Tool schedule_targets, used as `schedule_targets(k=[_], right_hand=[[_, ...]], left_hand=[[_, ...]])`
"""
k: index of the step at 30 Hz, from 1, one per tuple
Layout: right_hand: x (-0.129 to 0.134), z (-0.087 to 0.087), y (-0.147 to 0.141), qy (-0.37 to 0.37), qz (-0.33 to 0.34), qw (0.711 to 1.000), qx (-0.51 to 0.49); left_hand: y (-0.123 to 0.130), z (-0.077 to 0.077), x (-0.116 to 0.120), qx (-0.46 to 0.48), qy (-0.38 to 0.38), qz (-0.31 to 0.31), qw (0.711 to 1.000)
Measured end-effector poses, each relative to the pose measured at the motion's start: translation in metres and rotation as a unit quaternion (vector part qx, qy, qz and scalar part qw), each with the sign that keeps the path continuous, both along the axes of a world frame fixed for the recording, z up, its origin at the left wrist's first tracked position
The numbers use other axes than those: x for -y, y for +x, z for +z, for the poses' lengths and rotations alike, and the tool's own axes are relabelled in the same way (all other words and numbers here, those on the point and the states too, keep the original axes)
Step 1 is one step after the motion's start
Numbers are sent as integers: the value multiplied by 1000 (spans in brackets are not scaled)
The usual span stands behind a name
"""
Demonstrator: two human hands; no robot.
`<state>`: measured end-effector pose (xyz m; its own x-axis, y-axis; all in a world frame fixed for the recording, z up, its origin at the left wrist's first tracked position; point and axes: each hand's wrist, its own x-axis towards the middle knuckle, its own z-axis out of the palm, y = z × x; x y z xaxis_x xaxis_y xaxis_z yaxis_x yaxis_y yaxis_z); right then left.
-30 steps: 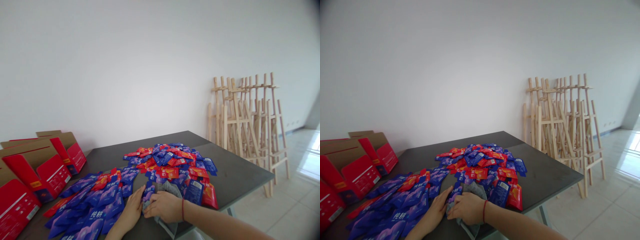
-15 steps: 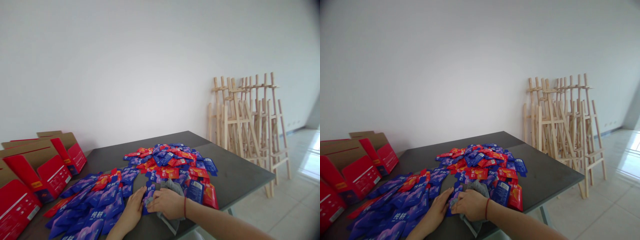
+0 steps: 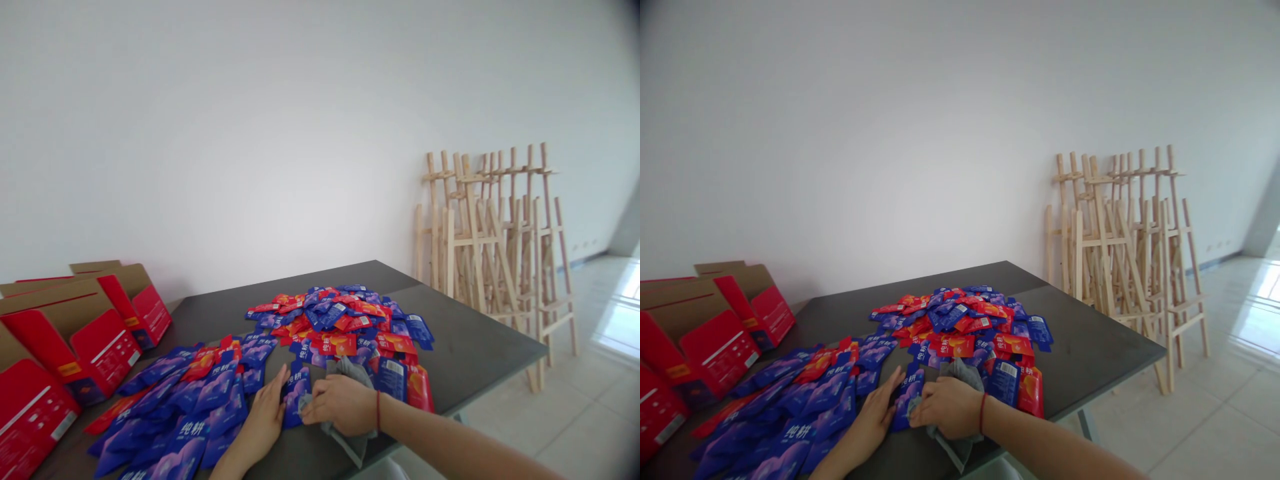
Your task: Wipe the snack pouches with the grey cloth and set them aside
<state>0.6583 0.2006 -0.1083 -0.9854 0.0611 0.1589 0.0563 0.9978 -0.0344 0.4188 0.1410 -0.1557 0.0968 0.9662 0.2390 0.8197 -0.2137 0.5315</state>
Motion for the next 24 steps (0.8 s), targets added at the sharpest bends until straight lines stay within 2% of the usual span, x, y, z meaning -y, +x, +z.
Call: schedule_targets(k=[4, 8, 12, 15, 19, 24], right_hand=[[4, -3, -22, 34, 43, 998, -6], [1, -5, -15, 11, 45, 999, -1], [-8, -6, 4, -45, 12, 999, -11], [-12, -4, 7, -42, -4, 999, -15], [-15, 0, -10, 2, -47, 999, -15], [-26, -1, -38, 21, -149, 988, -17]], left_hand=[[-2, -2, -1, 6, 12, -6, 1000], [-3, -4, -2, 0, 17, -3, 1000], [-2, -2, -1, -5, 6, 1, 1000], [-1, -2, -1, -5, 0, 5, 1000], [0, -3, -1, 0, -3, 3, 1000], [-2, -6, 0, -8, 6, -3, 1000]])
